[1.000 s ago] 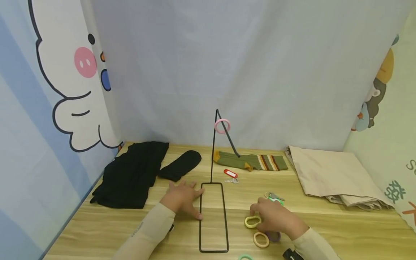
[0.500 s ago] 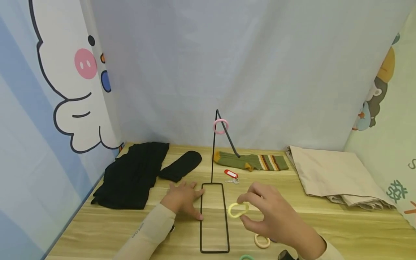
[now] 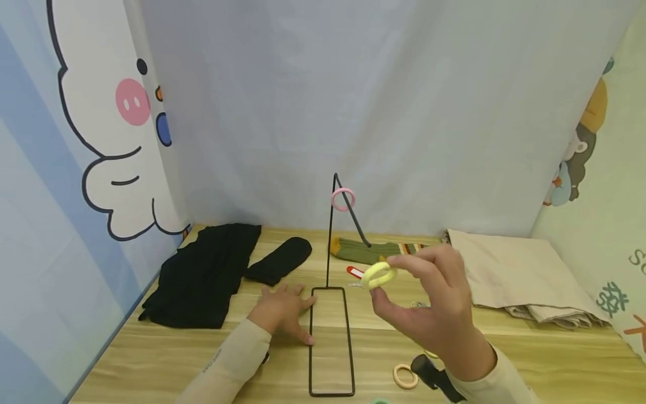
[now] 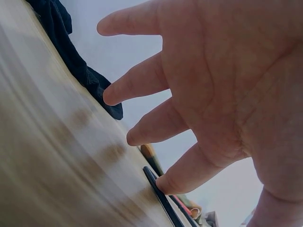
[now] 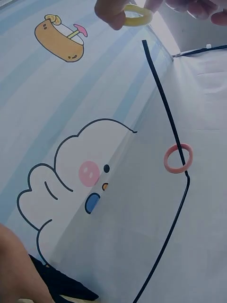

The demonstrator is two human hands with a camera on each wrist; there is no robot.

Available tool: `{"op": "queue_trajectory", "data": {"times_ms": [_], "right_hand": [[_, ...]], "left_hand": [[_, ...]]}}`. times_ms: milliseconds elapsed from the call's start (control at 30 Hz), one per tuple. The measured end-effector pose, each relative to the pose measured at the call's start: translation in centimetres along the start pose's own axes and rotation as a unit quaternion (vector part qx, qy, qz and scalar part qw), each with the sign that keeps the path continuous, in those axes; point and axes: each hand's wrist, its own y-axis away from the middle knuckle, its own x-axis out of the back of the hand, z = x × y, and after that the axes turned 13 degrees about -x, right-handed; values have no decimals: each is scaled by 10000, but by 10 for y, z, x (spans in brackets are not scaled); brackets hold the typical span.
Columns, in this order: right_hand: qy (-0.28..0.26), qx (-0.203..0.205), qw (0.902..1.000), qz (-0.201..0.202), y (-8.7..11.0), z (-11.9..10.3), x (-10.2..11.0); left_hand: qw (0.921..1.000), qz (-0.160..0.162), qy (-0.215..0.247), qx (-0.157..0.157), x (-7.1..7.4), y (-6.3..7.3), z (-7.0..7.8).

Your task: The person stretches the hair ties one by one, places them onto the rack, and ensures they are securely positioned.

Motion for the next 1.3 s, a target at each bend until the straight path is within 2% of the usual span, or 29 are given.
{"op": "queue_trajectory", "data": {"times_ms": [100,200,367,533,600,667,733,833,933,1067,1167,1233,1300], "right_hand": [[364,-279,9989,-101,-3,9,-7],[835,-692,9924,-581,-1,22,-14],[1381,-1385,9705,-1411,13,41,-18],[1508,-1744,9556,-1837,35,51,-12],[1539,-1974,9459,-2066,45,52,-7],[1599,-2232,9322,-2360,55,52,-1],[1725,-2494,9140,-2697,65,52,5],[1927,-2887,8803,-3233,78,53,14],[2180,-3226,8362,-3861,89,56,24],[2397,-3464,7801,-4625,105,63,45],[2455,-3686,7384,-5086,115,69,62],[2383,-4003,7037,-5364,120,73,72],[2299,-4215,6782,-5563,126,78,82]], "left_hand": [[10000,-12,26,-22,-2,0,0],[10000,-48,33,-23,-5,0,1],[9999,-133,69,-7,-8,-1,2],[9999,-150,69,-50,-9,-1,4],[9999,-132,53,-60,-9,0,5],[9999,-115,54,-63,-8,0,5],[9999,-99,53,-42,-6,0,4],[10000,-85,28,-25,-3,1,3],[10000,-84,-10,-24,1,0,1],[9999,-126,5,-31,3,-1,0],[9999,-133,66,-43,3,0,0],[9999,-126,102,-49,3,0,0],[9998,-115,157,-68,2,0,0]]}}
